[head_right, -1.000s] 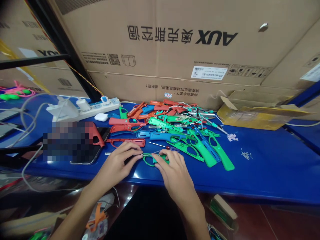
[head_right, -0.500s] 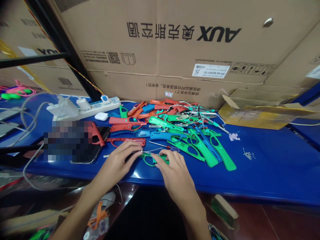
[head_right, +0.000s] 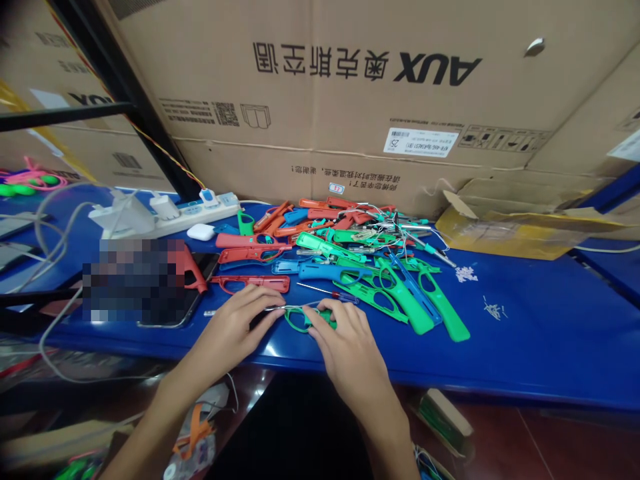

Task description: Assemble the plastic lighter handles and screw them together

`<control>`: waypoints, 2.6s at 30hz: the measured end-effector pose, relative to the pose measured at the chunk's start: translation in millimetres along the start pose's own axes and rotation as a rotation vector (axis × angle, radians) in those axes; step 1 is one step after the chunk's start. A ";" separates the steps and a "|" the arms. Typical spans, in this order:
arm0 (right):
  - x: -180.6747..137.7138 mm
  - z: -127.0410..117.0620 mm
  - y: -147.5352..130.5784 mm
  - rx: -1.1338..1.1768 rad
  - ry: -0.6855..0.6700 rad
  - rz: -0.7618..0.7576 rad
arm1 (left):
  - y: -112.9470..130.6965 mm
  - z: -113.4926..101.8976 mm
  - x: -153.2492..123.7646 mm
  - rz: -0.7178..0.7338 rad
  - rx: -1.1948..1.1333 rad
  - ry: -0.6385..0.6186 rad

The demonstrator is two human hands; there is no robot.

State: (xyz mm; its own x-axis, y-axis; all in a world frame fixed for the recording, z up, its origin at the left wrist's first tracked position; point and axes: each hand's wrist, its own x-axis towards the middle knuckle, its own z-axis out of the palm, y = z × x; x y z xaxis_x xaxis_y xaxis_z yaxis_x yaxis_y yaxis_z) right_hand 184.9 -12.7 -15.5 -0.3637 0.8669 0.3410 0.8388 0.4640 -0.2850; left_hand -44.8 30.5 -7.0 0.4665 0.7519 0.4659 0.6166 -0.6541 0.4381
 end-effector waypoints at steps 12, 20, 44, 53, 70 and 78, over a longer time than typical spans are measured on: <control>-0.4 -1.1 0.1 0.026 0.025 0.001 | -11.7 -4.4 2.4 0.059 -0.105 -0.015; -0.8 -3.7 -1.7 0.035 0.027 0.018 | -10.2 -8.1 1.7 0.016 -0.064 -0.059; 0.0 -4.4 -1.3 0.115 0.010 0.096 | -9.2 3.8 16.2 -0.002 -0.130 -0.118; 1.3 -5.9 -1.5 0.141 -0.003 0.102 | -7.9 4.0 18.9 -0.082 -0.208 -0.143; -2.5 -0.4 0.0 0.103 0.045 0.060 | -5.6 3.1 1.4 0.037 0.040 -0.071; -1.0 -4.7 -1.3 0.123 0.057 0.061 | -8.1 -7.7 -3.4 -0.012 -0.003 -0.020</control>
State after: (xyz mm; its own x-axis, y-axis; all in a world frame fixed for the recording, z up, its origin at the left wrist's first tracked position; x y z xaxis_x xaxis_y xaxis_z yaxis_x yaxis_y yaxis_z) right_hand 186.0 -15.0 -11.3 -0.2872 0.8837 0.3695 0.8012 0.4331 -0.4129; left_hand -56.3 32.5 -6.2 0.4723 0.7609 0.4450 0.6202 -0.6456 0.4457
